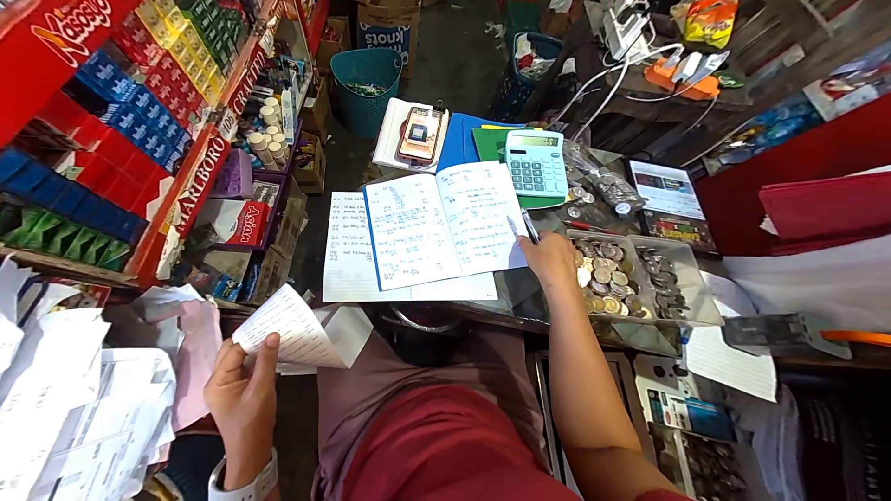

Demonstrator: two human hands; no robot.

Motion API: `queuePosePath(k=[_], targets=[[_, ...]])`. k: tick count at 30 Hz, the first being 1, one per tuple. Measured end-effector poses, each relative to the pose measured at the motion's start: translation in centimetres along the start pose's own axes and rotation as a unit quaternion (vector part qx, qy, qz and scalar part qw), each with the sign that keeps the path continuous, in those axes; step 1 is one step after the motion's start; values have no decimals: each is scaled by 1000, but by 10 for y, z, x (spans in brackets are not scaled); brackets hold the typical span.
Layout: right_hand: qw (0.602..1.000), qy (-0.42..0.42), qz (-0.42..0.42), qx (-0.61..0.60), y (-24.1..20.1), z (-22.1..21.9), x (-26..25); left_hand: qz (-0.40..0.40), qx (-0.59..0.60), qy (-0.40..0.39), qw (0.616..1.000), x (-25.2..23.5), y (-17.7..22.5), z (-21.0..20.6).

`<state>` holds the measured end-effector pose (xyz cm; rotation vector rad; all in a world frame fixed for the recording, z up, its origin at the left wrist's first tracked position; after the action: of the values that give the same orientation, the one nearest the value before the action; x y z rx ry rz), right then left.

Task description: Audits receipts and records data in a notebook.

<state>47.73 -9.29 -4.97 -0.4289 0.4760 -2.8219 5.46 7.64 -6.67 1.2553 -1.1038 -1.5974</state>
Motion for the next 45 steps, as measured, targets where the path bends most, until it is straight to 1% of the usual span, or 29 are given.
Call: queuePosePath(k=[7,14,19,21,23,24,25,27,29,30,31,32,33,35,36,41,45], targets=[[998,39,16,-38,-1,3,5,2,-6,1,1000,1,2,1],[997,60,30,-27,-4,4,7,-2,-9,-3,1000,1,2,0],[998,59,25,-20,-4,4,8,3,-6,-2,1000,1,2,1],[997,75,21,-10,-4,4,10,4,-9,-2,1000,1,3,1],[995,99,34,2,-9,5,17,8,-8,-2,1000,1,3,2],[992,112,61,0,-13,6,24,9,-6,-1,1000,1,3,1],[987,121,105,-3,-19,5,32,11,-2,-1,1000,2,2,0],[963,109,244,-27,-35,-5,52,12,5,-2,1000,2,1,-3],[912,63,402,-59,-51,-27,72,10,11,-2,1000,1,2,-5],[886,31,459,-61,-59,-40,81,10,12,-1,1000,0,2,-6],[866,0,498,-50,-67,-52,89,11,11,1,1000,0,3,-6],[854,-31,518,-28,-73,-64,95,13,7,3,1000,0,4,-6],[851,-55,523,-2,-78,-74,100,15,1,6,1000,1,5,-6],[858,-76,507,39,-84,-91,104,18,-1,12,1000,1,5,-4],[863,-74,497,50,-85,-96,105,20,-1,15,1000,2,6,-3],[863,8,504,38,-82,-109,117,27,-3,16,1000,3,2,-2],[871,90,482,14,-79,-115,128,26,1,16,1000,2,1,-4]])
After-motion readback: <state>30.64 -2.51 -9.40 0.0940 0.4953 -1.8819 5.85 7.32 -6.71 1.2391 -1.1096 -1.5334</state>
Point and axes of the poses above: each hand's wrist, its own x-axis away from the middle knuckle, its own z-axis out of the back of the hand, y = z × x, the point moved 2 cm from there along -x, towards the middle knuckle
